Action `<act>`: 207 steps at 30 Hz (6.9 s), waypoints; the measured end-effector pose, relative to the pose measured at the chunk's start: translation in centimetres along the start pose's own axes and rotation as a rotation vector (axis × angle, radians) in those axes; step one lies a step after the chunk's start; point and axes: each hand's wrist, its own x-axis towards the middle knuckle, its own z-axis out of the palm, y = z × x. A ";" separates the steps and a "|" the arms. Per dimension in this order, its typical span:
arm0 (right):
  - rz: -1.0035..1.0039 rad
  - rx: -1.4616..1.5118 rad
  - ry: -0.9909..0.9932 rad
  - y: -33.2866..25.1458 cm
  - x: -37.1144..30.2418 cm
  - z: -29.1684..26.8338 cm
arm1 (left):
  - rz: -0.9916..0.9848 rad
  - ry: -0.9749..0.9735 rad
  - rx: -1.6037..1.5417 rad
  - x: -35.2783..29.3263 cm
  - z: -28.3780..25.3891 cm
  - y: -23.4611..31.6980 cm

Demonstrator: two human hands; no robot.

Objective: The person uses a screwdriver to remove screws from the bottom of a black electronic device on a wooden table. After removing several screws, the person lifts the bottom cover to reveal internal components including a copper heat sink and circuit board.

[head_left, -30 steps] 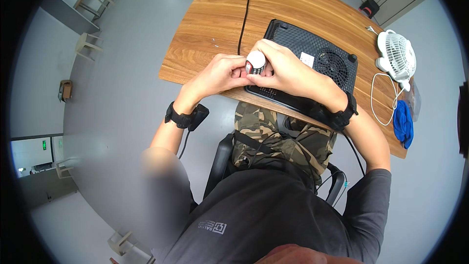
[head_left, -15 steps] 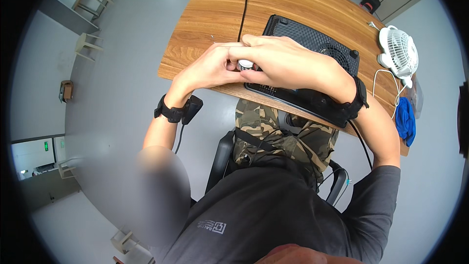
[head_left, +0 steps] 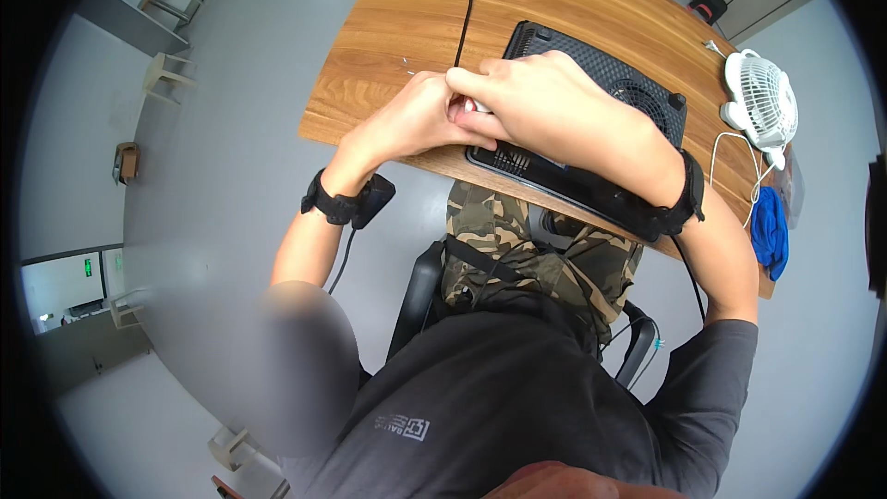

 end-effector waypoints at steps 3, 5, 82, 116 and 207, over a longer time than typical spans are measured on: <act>-0.038 0.148 -0.065 0.0 -0.2 -0.5 | 0.019 -0.059 -0.029 -0.2 -0.8 -0.6; -0.027 0.211 -0.152 -0.2 -0.2 -1.2 | 0.034 -0.053 -0.047 -0.3 -0.5 -0.9; 0.081 0.155 -0.113 0.1 -1.3 -3.0 | -0.094 -0.061 0.120 0.2 0.0 1.6; 0.113 0.060 -0.075 0.0 -0.7 -1.8 | 0.032 -0.010 0.210 0.6 1.1 -0.9; 0.253 0.161 0.156 1.7 0.5 -0.9 | -0.062 -0.025 0.422 -0.4 1.1 -3.9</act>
